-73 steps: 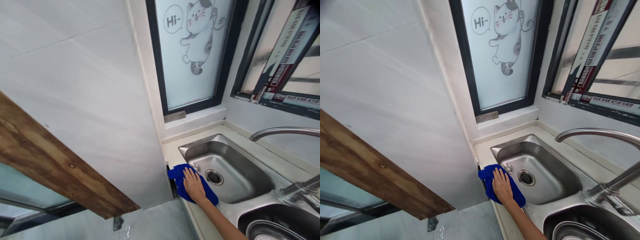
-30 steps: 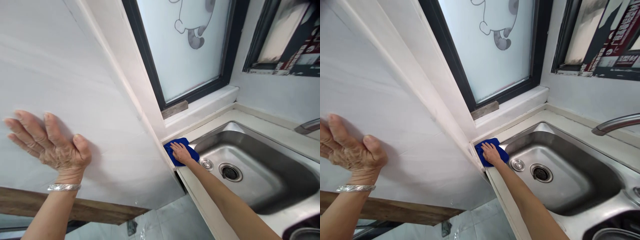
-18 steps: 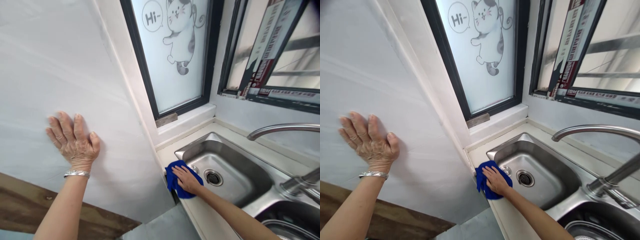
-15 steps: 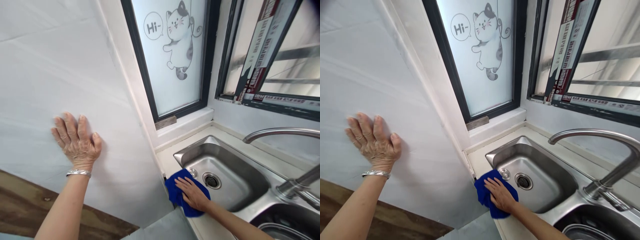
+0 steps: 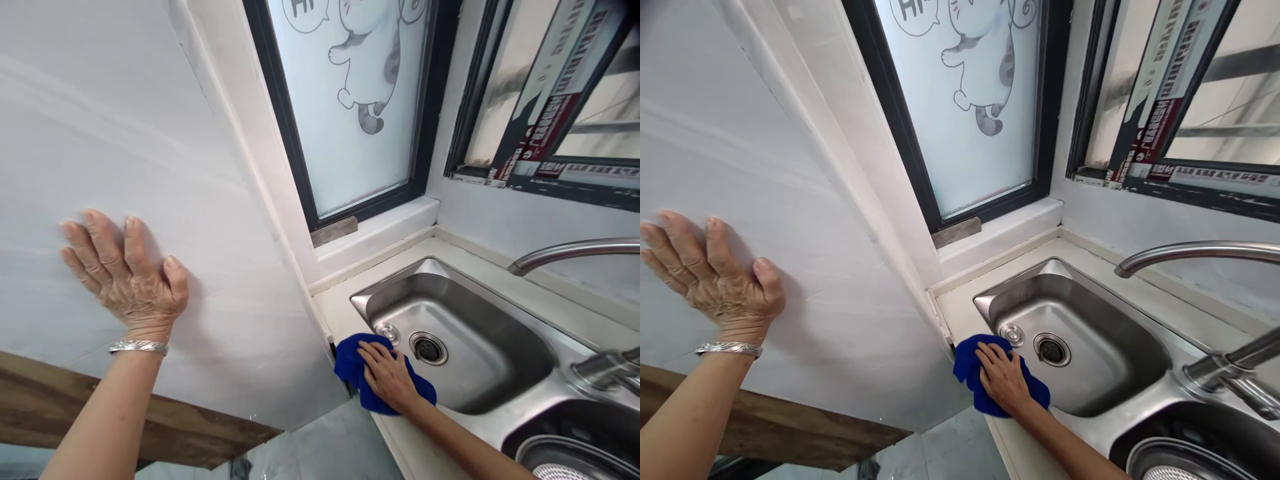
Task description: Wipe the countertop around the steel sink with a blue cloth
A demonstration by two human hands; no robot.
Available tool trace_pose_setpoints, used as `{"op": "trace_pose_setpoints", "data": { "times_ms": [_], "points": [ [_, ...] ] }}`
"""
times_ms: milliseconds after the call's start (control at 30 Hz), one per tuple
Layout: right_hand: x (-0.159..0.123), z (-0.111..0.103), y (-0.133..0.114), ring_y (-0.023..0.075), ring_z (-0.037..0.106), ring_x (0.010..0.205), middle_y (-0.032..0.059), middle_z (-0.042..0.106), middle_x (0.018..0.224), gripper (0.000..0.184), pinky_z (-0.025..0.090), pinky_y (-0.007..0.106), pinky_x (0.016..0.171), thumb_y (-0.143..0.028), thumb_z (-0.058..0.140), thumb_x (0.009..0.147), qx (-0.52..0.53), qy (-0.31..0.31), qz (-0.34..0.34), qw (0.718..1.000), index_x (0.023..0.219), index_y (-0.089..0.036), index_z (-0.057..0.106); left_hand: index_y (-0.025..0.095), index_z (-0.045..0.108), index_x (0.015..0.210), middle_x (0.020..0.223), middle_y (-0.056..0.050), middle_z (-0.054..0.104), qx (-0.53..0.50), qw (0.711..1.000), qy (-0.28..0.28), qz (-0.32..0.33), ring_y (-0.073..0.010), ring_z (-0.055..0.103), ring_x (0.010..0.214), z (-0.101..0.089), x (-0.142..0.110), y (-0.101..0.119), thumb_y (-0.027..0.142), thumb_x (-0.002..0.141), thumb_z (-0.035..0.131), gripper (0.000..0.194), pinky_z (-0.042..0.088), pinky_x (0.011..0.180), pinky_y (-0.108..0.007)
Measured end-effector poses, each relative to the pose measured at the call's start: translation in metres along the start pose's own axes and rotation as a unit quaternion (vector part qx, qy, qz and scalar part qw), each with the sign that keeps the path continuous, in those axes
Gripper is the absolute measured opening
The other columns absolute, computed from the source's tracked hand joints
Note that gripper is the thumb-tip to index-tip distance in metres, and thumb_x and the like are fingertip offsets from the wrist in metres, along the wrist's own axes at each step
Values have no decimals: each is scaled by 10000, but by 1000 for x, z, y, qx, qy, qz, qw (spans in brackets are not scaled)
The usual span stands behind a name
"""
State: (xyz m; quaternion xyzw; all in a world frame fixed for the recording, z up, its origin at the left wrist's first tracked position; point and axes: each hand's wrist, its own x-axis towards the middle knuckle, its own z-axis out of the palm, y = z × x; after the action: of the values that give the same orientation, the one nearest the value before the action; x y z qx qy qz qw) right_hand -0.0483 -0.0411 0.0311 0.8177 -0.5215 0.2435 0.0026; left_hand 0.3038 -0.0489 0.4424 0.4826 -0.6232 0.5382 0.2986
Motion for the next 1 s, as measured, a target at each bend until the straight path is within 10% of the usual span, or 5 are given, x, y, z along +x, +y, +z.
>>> {"op": "trace_pose_setpoints", "data": {
  "times_ms": [233, 533, 1000],
  "points": [
    [86, 33, 3, 295, 506, 1139, 97, 593, 1376, 412, 365, 458, 897, -237, 373, 965, -20, 1, 95, 995, 1307, -190, 599, 217, 173, 1587, 1696, -31, 58, 6, 1000, 2, 11, -352, 58, 1554, -1, 2, 0, 294, 839, 472, 809, 99, 1225, -672],
    [175, 74, 2, 293, 480, 1165, 98, 585, 1396, 485, 301, 476, 989, -200, 307, 973, 22, -27, 15, 999, 1413, -207, 512, 258, 139, 1594, 1696, 31, 20, 19, 999, -17, 20, -345, 53, 1555, -4, 2, -4, 300, 821, 454, 835, 71, 1246, -627],
    [171, 69, -8, 309, 502, 1069, 170, 532, 1387, 512, 357, 435, 917, -207, 375, 929, -20, -55, 32, 998, 1428, -170, 486, 250, 173, 1586, 1696, 15, 57, 12, 1000, 0, 12, -346, 70, 1554, -3, 4, 4, 297, 854, 445, 783, 93, 1238, -649]
  ]
}}
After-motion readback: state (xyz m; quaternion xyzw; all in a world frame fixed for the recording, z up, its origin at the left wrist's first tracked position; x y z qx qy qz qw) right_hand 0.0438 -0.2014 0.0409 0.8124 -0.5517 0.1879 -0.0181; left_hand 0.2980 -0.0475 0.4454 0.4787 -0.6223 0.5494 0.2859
